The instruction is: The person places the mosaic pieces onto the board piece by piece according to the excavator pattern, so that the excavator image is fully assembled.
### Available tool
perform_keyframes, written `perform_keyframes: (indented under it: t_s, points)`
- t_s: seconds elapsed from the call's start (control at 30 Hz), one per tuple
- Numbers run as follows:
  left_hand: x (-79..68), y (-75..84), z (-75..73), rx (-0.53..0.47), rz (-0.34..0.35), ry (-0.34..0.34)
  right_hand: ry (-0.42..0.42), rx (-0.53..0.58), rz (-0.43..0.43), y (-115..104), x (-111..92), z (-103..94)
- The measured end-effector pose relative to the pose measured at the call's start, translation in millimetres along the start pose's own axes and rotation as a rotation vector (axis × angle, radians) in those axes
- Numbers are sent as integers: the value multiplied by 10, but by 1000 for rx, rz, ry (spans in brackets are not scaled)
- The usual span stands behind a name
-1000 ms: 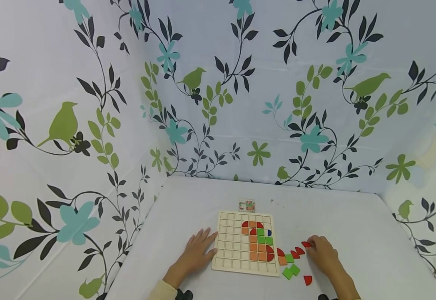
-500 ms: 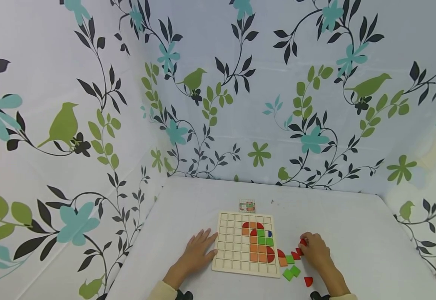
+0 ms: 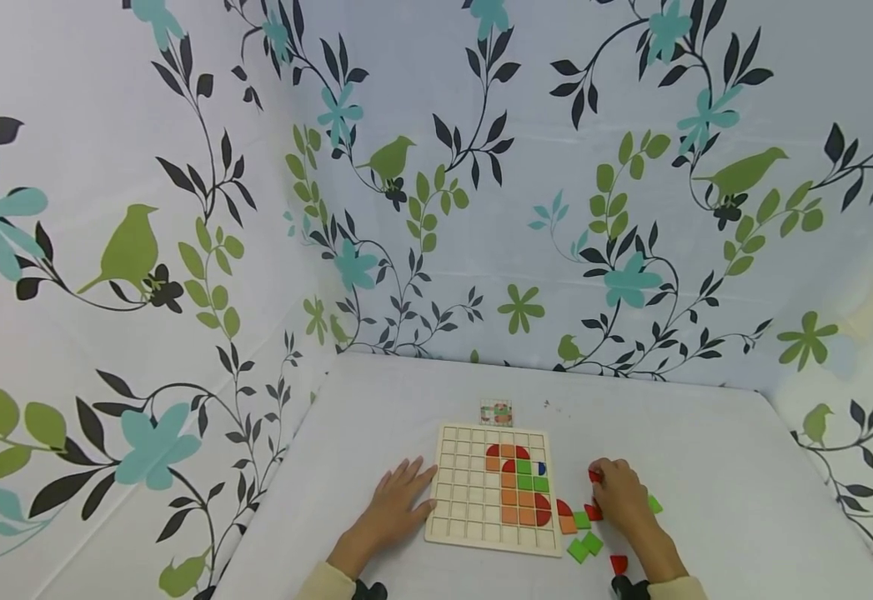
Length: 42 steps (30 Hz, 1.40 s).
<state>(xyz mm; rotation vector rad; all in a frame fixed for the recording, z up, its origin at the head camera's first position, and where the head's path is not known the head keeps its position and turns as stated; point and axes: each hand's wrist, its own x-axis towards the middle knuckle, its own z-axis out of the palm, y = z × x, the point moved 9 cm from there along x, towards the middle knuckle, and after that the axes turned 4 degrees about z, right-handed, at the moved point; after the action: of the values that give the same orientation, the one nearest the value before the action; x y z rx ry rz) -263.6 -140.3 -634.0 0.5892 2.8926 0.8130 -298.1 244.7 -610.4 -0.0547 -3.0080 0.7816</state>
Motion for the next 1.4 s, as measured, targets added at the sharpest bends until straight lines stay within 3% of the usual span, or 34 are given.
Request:
perform_keyframes:
  t_s: [0.33,0.7,1.07,1.23,1.4]
  points:
    - [7,-6,8,0,-9,-13,-25,-11,10,-112,94,124]
    - [8,-11,24,13,-12,-17,-4,-52,-21,-352,56,220]
    - [10,-20,37,4,-9,-18,-13,45,-43,-665,27,194]
    - [3,-20,27,14,-12,-16,-19,72,-99,-808,17,217]
    - [0,-17,17,9,-10,-15,-36,56,-214,-1046,-3,325]
